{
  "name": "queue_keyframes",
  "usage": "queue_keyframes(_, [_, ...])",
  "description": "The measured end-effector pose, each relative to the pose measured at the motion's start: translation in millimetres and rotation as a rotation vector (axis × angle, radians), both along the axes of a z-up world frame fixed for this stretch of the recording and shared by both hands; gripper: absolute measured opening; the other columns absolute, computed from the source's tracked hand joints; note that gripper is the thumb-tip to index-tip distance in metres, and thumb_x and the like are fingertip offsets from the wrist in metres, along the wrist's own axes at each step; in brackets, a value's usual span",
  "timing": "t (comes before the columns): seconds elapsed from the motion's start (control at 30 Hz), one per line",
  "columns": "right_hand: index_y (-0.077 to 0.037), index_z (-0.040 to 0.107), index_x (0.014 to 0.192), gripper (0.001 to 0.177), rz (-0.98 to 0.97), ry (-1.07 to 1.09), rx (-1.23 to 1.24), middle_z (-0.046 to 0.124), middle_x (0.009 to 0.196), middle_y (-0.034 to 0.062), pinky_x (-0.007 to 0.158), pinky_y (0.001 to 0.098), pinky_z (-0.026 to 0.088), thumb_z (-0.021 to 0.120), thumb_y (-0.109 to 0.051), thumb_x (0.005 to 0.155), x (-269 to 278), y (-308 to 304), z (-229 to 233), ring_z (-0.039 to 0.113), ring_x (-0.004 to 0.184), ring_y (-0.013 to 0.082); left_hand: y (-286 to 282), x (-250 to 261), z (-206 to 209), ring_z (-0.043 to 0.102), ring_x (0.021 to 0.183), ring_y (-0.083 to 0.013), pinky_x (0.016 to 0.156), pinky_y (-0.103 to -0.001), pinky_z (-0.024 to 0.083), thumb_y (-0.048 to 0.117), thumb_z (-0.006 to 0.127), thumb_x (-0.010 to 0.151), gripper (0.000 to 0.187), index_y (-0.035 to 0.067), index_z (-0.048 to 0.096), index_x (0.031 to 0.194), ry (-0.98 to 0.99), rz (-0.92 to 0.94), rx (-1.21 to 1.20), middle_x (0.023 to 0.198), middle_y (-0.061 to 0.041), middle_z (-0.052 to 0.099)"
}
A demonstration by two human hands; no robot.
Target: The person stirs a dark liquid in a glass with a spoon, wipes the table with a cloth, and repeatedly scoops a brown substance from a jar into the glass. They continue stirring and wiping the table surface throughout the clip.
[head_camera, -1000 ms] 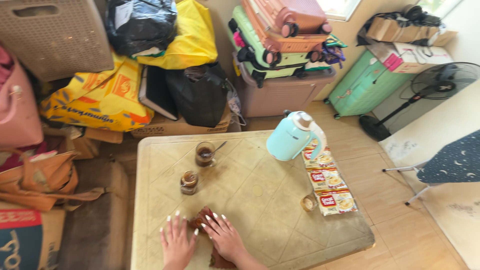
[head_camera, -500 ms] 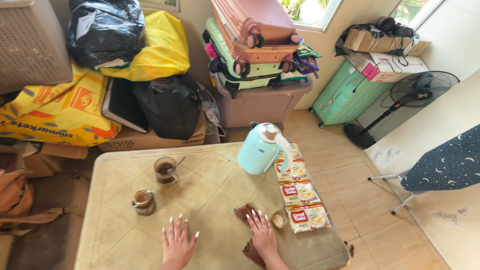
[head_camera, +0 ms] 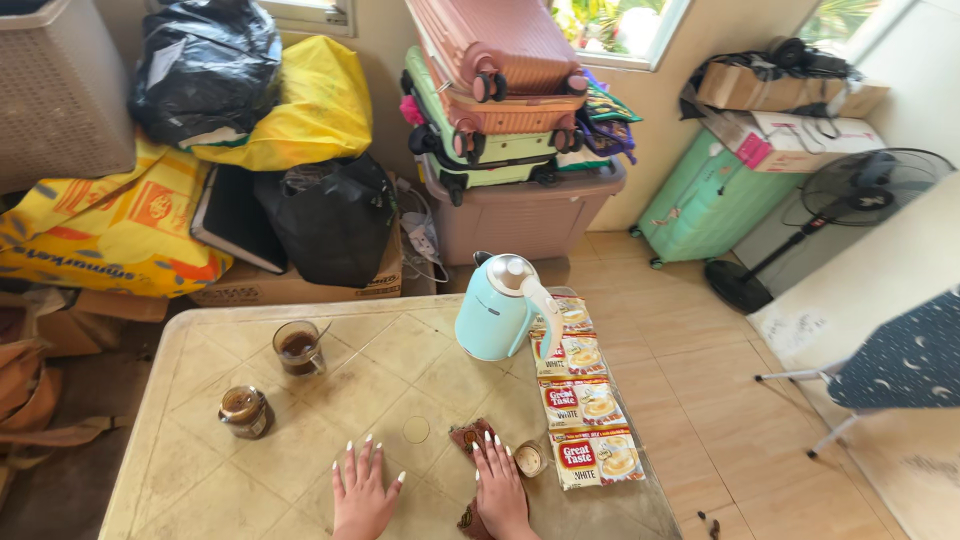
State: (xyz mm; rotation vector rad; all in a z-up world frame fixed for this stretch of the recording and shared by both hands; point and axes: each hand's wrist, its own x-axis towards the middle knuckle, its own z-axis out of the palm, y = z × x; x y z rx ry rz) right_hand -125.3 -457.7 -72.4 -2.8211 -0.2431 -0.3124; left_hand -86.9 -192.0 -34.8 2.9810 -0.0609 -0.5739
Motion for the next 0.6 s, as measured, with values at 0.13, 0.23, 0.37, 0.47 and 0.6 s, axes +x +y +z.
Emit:
queue_keyframes(0.13, [-0.009,0.046,0.149,0.053,0.015,0.051,0.048,0.036,0.159,0.0175,0.12,0.0469,0.024,0.05,-0.017,0.097,0.6,-2.7,-3.1,0.03,0.149,0.0351,-0.6,-7.0,-0.7,-0.01,0.159,-0.0268,0.127,-0.053,-0.002,0.063,0.033,0.103,0.078,0.023,0.008,0.165,0.067,-0.032,0.024,0.172,0.004,-0.006])
queue_keyframes(0.23, [-0.009,0.048,0.148,0.055,0.025,0.031,0.097,0.038,0.158,0.0175,0.119,0.0473,0.027,0.054,-0.017,0.094,3.5,-4.1,-3.6,0.033,0.147,0.0356,6.8,-13.3,-6.6,-0.005,0.158,-0.0281,0.126,-0.054,0.0,0.066,0.032,0.103,0.081,0.024,0.005,0.166,0.017,-0.057,0.061,0.172,0.003,-0.004])
queue_keyframes(0.37, [-0.009,0.052,0.145,0.058,0.05,-0.05,0.141,0.044,0.155,0.0181,0.117,0.0478,0.031,0.059,-0.016,0.087,7.4,-6.8,-2.7,0.038,0.146,0.0362,16.9,-27.9,-19.2,0.005,0.159,-0.0248,0.128,-0.053,0.004,0.072,0.03,0.101,0.08,0.029,0.007,0.165,-0.005,-0.05,0.155,0.173,0.006,0.003])
queue_keyframes(0.47, [-0.009,0.053,0.144,0.058,0.071,-0.08,0.124,0.045,0.153,0.0189,0.116,0.0487,0.033,0.061,-0.016,0.086,9.7,-7.1,-2.0,0.04,0.143,0.0377,26.3,-29.9,-24.7,0.006,0.159,-0.0219,0.127,-0.053,0.004,0.073,0.029,0.1,0.079,0.033,0.008,0.164,-0.014,-0.066,0.173,0.172,0.008,0.006])
queue_keyframes(0.6, [-0.009,0.053,0.143,0.058,0.088,-0.087,0.114,0.045,0.153,0.0197,0.115,0.0487,0.033,0.063,-0.017,0.086,11.7,-6.7,0.1,0.04,0.141,0.0383,31.5,-29.5,-30.5,0.006,0.159,-0.0189,0.128,-0.054,0.004,0.071,0.029,0.101,0.075,0.036,0.01,0.164,-0.003,-0.079,0.148,0.172,0.011,0.007])
